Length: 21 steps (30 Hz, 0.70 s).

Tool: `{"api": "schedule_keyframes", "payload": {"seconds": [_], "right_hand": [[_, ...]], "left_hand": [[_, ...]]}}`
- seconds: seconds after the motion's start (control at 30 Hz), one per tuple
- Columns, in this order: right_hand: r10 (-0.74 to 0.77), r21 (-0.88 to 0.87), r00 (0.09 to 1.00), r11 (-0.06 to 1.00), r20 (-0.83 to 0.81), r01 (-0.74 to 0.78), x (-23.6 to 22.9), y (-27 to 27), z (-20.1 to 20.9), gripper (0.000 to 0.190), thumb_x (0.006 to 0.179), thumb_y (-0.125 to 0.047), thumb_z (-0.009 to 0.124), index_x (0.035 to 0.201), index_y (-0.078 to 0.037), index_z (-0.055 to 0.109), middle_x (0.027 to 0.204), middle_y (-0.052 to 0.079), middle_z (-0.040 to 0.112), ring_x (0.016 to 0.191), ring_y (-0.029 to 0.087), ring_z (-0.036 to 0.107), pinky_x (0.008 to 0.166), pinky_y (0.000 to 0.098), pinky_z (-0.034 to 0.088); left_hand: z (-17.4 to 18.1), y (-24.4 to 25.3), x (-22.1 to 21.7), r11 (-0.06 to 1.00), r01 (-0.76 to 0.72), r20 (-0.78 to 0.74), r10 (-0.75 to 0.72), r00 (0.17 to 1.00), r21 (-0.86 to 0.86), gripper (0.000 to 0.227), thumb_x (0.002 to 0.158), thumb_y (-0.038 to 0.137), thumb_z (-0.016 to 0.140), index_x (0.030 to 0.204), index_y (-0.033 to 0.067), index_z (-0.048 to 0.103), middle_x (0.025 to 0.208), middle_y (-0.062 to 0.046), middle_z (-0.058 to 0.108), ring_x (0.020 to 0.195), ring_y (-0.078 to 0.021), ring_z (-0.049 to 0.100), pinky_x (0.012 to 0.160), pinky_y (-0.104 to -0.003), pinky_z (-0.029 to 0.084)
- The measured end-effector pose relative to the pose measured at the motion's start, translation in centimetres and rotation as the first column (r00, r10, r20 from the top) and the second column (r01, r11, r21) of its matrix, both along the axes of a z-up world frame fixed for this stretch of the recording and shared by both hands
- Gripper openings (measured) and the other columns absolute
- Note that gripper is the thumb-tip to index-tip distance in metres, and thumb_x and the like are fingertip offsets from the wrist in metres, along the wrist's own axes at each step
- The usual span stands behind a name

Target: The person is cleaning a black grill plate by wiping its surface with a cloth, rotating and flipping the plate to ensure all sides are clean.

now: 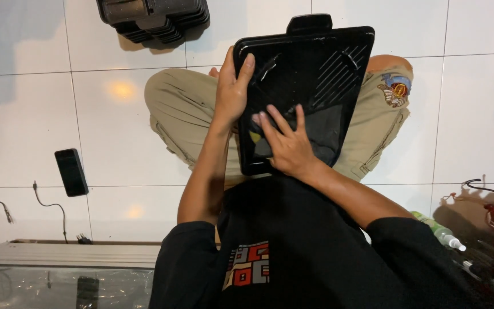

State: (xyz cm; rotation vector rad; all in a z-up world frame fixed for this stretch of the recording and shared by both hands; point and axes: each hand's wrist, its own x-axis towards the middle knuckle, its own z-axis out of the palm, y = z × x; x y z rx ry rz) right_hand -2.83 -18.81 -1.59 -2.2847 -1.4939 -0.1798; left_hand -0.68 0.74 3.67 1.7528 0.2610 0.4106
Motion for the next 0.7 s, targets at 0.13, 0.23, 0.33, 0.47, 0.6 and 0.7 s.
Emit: {"api": "schedule_keyframes", "payload": {"seconds": [0.13, 0.23, 0.33, 0.47, 0.6, 0.7], "right_hand": [[-0.023, 0.100, 1.000, 0.995, 0.001, 0.023, 0.3, 2.3, 1.8, 0.065, 0.085, -0.008, 0.061, 0.147, 0.008, 0.048, 0.150, 0.017, 0.058, 0.150, 0.033, 0.039, 0.116, 0.0749, 0.012], [-0.039, 0.050, 0.999, 0.998, -0.009, 0.039, -0.8, -1.8, -0.3, 0.060, 0.096, -0.017, 0.051, 0.151, 0.007, 0.042, 0.150, 0.009, 0.063, 0.151, 0.030, 0.039, 0.116, 0.0752, 0.010], [-0.055, -0.078, 0.998, 0.995, 0.007, 0.055, -1.3, -6.7, -2.7, 0.069, 0.085, -0.017, 0.061, 0.148, 0.007, 0.045, 0.150, 0.011, 0.059, 0.152, 0.030, 0.039, 0.117, 0.0746, 0.013], [-0.020, -0.085, 1.000, 0.996, -0.011, 0.019, -1.5, -6.8, -4.2, 0.077, 0.081, -0.017, 0.060, 0.152, 0.004, 0.041, 0.156, 0.008, 0.053, 0.152, 0.031, 0.038, 0.119, 0.0705, 0.017], [0.073, 0.049, 0.996, 0.996, -0.054, -0.070, -1.1, -0.7, -2.7, 0.077, 0.079, -0.012, 0.062, 0.152, 0.004, 0.044, 0.157, 0.011, 0.053, 0.152, 0.026, 0.038, 0.121, 0.0695, 0.012], [0.124, 0.320, 0.987, 0.935, 0.100, -0.150, -0.9, 2.5, -2.9, 0.054, 0.103, -0.014, 0.030, 0.149, 0.005, 0.050, 0.143, 0.013, 0.063, 0.144, 0.030, 0.051, 0.120, 0.0654, 0.022]], "left_hand": [[0.1, 0.3, 0.2, 0.992, 0.073, 0.103, -0.062, 0.993, -0.104, 0.031, 0.107, 0.032, 0.049, 0.124, 0.0063, 0.055, 0.107, -0.005, 0.065, 0.097, -0.0130, 0.057, 0.095, -0.029, 0.044], [-0.3, 0.5, -0.3, 0.994, 0.061, 0.045, -0.057, 0.997, -0.092, 0.037, 0.107, 0.038, 0.048, 0.126, 0.0069, 0.054, 0.108, -0.004, 0.064, 0.100, -0.0141, 0.056, 0.102, -0.031, 0.037], [-0.3, 0.3, 0.0, 0.997, 0.010, 0.007, -0.010, 1.000, -0.070, 0.040, 0.105, 0.042, 0.048, 0.127, 0.0089, 0.055, 0.105, -0.002, 0.068, 0.101, -0.0148, 0.060, 0.114, -0.041, 0.023], [-0.7, 0.1, -0.1, 0.999, -0.032, -0.024, 0.033, 0.999, 0.030, 0.040, 0.104, 0.046, 0.046, 0.125, 0.0132, 0.057, 0.106, 0.000, 0.071, 0.104, -0.0178, 0.064, 0.115, -0.061, -0.006], [0.6, 0.3, -0.7, 1.000, -0.013, 0.012, 0.012, 1.000, 0.008, 0.029, 0.106, 0.033, 0.049, 0.120, 0.0084, 0.056, 0.093, -0.002, 0.062, 0.090, -0.0141, 0.051, 0.095, -0.033, 0.038], [-0.7, 0.7, -1.0, 0.995, 0.000, 0.135, 0.014, 0.991, -0.103, 0.026, 0.109, 0.033, 0.056, 0.121, 0.0112, 0.061, 0.108, -0.008, 0.068, 0.106, -0.0172, 0.060, 0.111, -0.050, 0.035]]}}
